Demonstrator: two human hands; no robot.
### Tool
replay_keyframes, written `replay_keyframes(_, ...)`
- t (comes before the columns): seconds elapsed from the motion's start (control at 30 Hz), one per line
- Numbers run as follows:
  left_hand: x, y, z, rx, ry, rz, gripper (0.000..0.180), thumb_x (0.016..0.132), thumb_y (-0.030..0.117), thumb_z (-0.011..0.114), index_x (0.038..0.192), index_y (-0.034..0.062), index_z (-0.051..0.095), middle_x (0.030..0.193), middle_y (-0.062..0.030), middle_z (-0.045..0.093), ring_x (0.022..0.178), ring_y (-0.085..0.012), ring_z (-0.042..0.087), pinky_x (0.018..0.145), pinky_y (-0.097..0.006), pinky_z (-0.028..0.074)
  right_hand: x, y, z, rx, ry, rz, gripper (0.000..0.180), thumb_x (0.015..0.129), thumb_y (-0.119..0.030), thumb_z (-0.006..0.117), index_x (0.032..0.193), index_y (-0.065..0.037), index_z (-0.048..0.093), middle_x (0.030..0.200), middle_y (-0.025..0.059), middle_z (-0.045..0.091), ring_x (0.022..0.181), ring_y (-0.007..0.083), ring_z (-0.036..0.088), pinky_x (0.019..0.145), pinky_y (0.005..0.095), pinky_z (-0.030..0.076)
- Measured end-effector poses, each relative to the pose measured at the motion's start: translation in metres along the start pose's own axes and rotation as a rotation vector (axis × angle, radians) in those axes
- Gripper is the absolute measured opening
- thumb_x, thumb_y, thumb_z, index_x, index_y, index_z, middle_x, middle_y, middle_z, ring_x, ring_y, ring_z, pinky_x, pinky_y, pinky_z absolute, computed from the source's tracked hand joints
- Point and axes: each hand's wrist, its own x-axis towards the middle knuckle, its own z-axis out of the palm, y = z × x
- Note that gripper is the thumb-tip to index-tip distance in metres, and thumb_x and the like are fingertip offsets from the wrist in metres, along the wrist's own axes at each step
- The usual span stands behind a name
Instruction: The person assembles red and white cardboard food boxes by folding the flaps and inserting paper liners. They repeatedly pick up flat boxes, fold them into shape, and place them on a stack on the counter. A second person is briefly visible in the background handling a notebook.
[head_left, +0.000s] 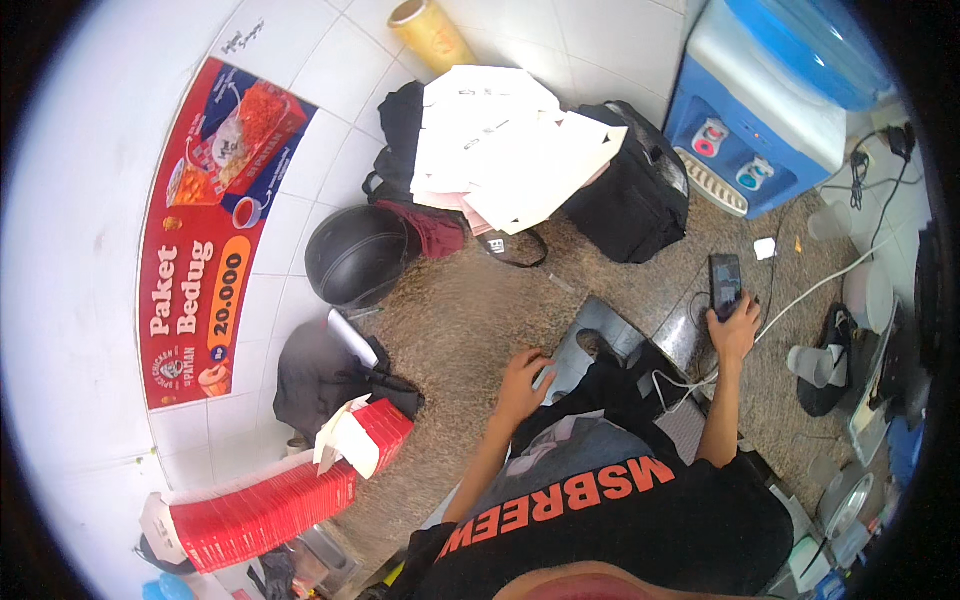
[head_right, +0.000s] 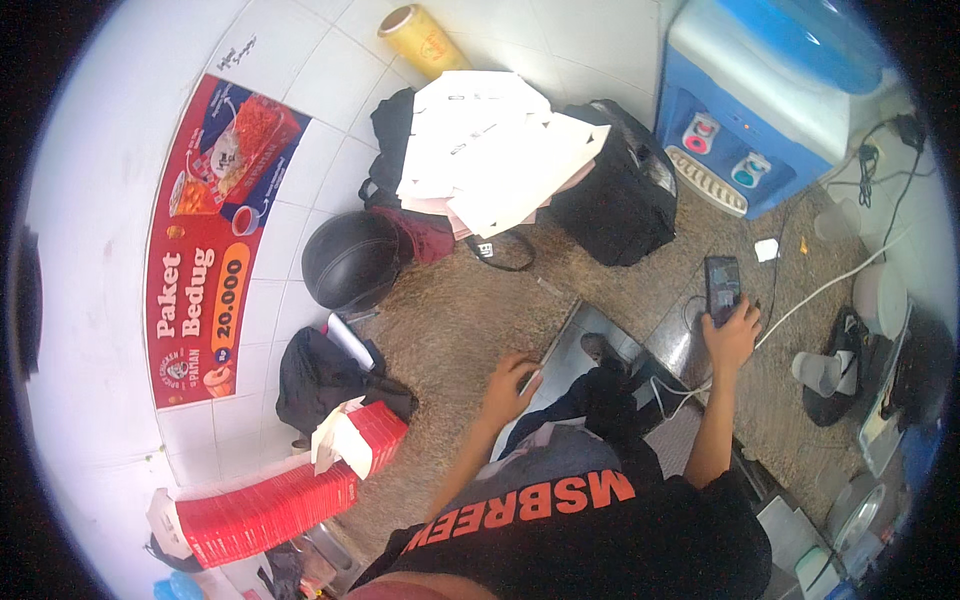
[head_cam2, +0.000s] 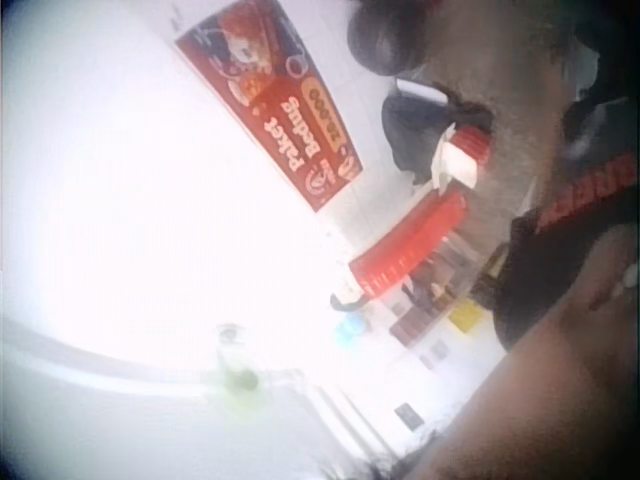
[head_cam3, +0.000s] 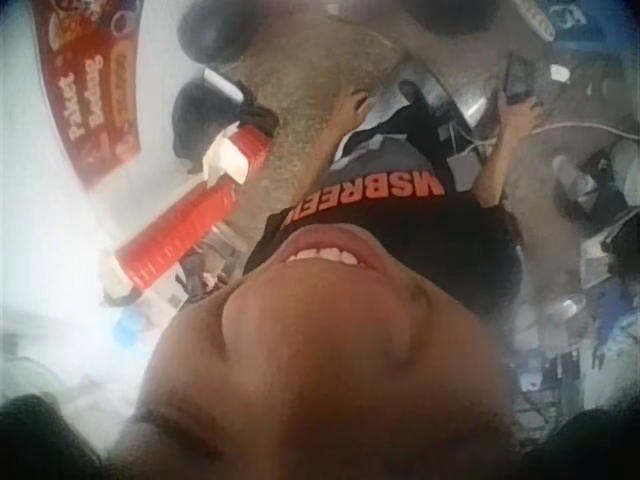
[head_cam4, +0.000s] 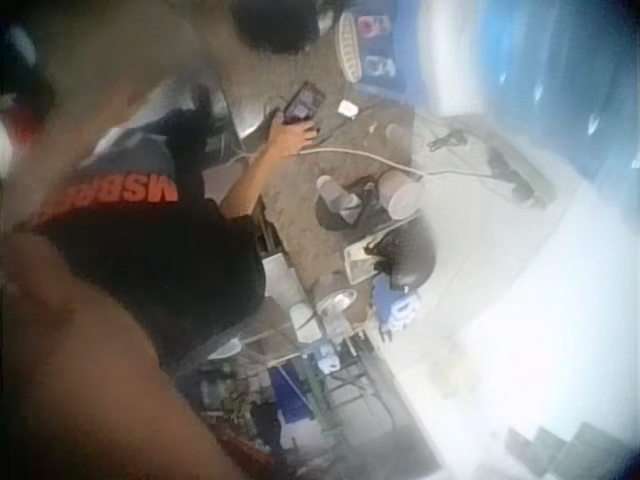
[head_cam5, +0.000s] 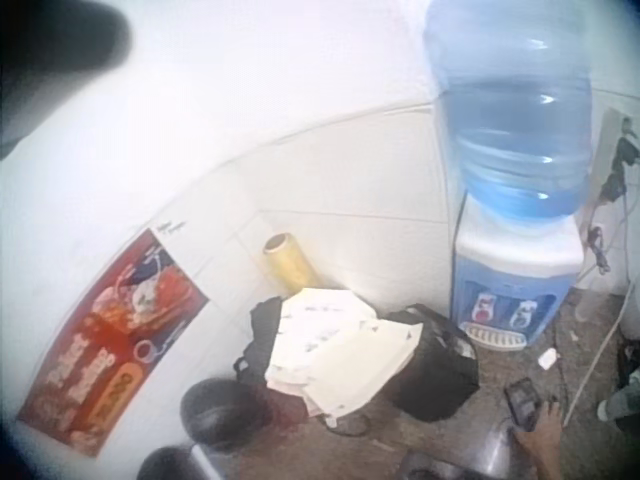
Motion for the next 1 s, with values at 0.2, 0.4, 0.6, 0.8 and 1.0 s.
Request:
replay_keyframes(0.2, -0.072, -0.043, 0.05, -0.06, 0.089, -0.097, 0.037, 0.093, 0.024, 0.069, 0.127, 0.0108, 0.066, 0.163, -0.0171, 0.033, 0.153, -0.0421, 0.022, 0.121, -0.058, 0.017, 0.014, 0.036, 0.023, 0.106, -0.07, -0.094, 0.087, 0.069, -0.042, 0.087, 0.135, 0.002, 0.051, 0.124, 0.0248, 0.059, 0.12, 0.043, 0.055, 0.104, 0.0503, 0.045)
replay_keyframes(0.4, -0.061, -0.039, 0.039, -0.054, 0.016, -0.097, 0.037, 0.094, 0.022, 0.068, 0.129, 0.0102, 0.065, 0.165, -0.0179, 0.029, 0.153, -0.0454, 0.018, 0.123, -0.056, 0.013, 0.007, 0.018, 0.001, 0.148, -0.066, 0.036, 0.088, 0.069, -0.045, 0.088, 0.138, -0.007, 0.049, 0.126, 0.0216, 0.054, 0.116, 0.0441, 0.054, 0.097, 0.0518, 0.048)
replay_keyframes(0.6, -0.064, -0.038, 0.041, 0.003, -0.02, -0.076, 0.038, 0.095, 0.03, 0.067, 0.129, 0.0137, 0.067, 0.167, -0.017, 0.026, 0.154, -0.0462, 0.012, 0.121, -0.063, 0.009, -0.012, 0.025, -0.004, 0.306, 0.022, -0.007, 0.085, 0.073, -0.047, 0.085, 0.14, -0.009, 0.05, 0.121, 0.0206, 0.056, 0.109, 0.0411, 0.054, 0.096, 0.0497, 0.046)
replay_keyframes(0.8, -0.061, -0.03, 0.04, 0.056, -0.032, -0.076, 0.039, 0.092, 0.033, 0.071, 0.126, 0.0146, 0.068, 0.168, -0.0176, 0.022, 0.155, -0.0465, 0.01, 0.12, -0.065, 0.008, -0.019, 0.03, -0.004, 0.268, 0.085, -0.09, 0.065, 0.08, -0.045, 0.079, 0.133, -0.012, 0.059, 0.117, 0.0188, 0.058, 0.105, 0.0375, 0.055, 0.094, 0.0468, 0.046)
replay_keyframes(1.0, -0.057, -0.02, 0.039, 0.139, -0.063, -0.063, 0.039, 0.089, 0.035, 0.074, 0.122, 0.0144, 0.07, 0.168, -0.0191, 0.02, 0.154, -0.0474, 0.009, 0.12, -0.065, 0.008, -0.014, 0.031, 0.0, 0.4, 0.113, -0.036, 0.048, 0.086, -0.038, 0.075, 0.129, -0.02, 0.064, 0.116, 0.0153, 0.059, 0.106, 0.0361, 0.055, 0.093, 0.0467, 0.047)
